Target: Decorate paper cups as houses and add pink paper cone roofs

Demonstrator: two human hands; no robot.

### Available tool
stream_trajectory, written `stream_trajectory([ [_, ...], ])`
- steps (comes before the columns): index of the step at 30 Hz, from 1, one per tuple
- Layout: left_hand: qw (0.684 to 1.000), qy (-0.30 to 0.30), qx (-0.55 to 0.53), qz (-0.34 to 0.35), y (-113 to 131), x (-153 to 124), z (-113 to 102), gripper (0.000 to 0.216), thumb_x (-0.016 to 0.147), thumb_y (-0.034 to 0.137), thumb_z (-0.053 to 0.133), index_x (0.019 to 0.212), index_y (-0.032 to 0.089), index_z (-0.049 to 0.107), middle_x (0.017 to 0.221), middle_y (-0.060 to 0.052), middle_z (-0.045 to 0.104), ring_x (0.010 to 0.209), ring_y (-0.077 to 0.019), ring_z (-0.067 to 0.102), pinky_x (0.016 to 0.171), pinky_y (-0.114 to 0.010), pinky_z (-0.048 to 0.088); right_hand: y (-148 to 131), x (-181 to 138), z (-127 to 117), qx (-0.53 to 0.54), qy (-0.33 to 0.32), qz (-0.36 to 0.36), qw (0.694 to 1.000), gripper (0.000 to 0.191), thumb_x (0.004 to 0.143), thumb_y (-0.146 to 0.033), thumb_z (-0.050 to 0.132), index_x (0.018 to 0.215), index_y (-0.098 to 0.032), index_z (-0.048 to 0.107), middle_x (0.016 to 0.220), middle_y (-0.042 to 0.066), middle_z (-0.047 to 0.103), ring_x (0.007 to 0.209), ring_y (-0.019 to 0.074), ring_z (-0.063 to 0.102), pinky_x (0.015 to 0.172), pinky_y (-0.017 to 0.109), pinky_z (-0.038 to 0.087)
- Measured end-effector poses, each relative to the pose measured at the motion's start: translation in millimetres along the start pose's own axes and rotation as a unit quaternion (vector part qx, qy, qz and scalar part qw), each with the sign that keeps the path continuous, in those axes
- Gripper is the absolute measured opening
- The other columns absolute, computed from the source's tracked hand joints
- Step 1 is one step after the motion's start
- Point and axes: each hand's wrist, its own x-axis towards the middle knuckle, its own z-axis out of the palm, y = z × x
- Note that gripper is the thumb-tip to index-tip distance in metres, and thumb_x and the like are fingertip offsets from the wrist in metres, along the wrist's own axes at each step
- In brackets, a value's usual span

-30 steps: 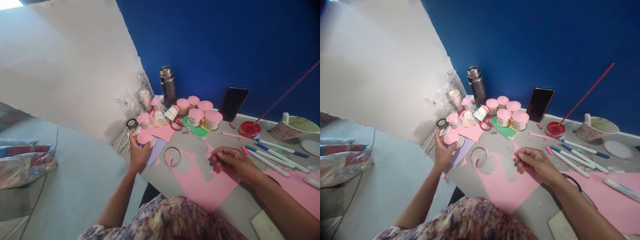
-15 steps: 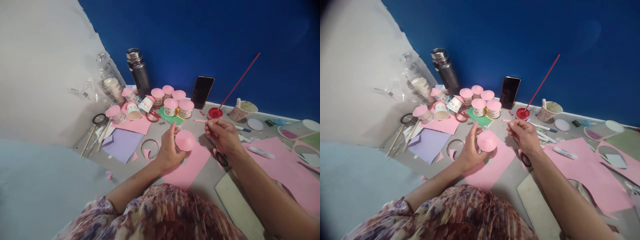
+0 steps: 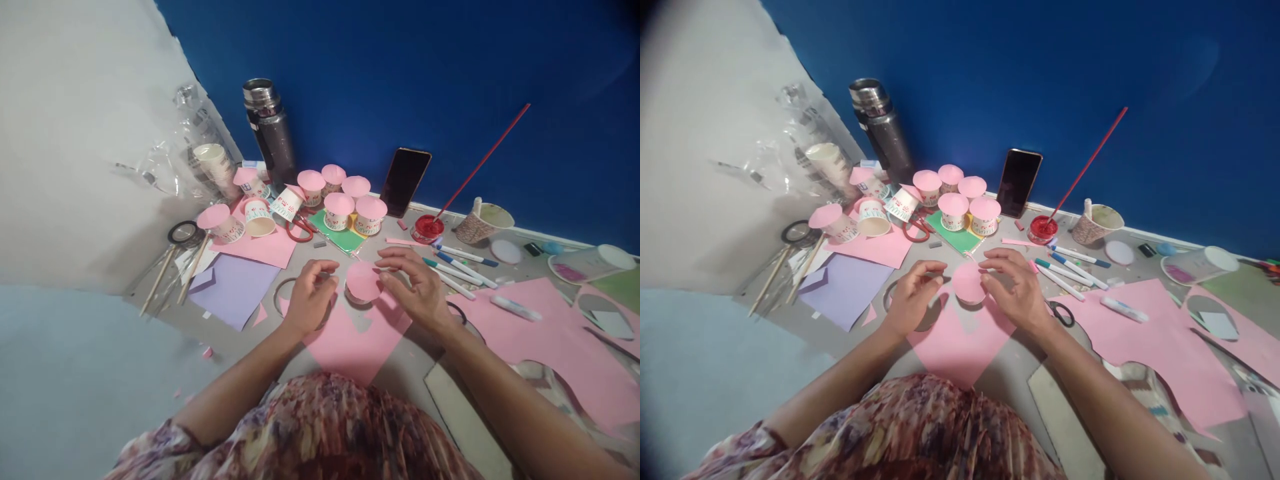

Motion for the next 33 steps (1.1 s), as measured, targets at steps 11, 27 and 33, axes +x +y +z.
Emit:
stream_trajectory([
  [11,0.992,-0.063,-0.063,-0.089,18.2,35.8,12.5,0.04,0.087,0.046,0.062,0.059,0.021,0.047,0.06,0.004,0.043,0.061,-0.0132,0.041,0.061,-0.03,0.031,7.0,-9.6,13.7,-0.133,-0.042,-0.078,0.987,0.03,0.099,-0.04,0.066,0.121,-0.02,0.073,0.133,0.017,0.068,0.124,0.0343,0.063,0.104,0.054,0.054],
  [27,0.984,-0.107,-0.08,-0.114,17.3,38.0,18.0,0.037,0.083,0.043,0.065,0.061,0.021,0.046,0.06,0.004,0.041,0.06,-0.0121,0.036,0.059,-0.029,0.028,8.3,-8.3,11.9,-0.12,-0.059,-0.068,0.989,0.032,0.1,-0.043,0.065,0.124,-0.023,0.071,0.131,0.016,0.07,0.123,0.0347,0.064,0.105,0.056,0.054],
  [33,0.984,-0.109,-0.075,-0.117,21.1,39.9,16.6,0.037,0.083,0.043,0.062,0.061,0.021,0.042,0.061,0.004,0.04,0.061,-0.0124,0.036,0.06,-0.029,0.029,10.3,-8.0,12.2,-0.12,-0.056,-0.071,0.989,0.031,0.099,-0.044,0.066,0.121,-0.023,0.072,0.13,0.015,0.071,0.122,0.0348,0.065,0.104,0.055,0.054],
])
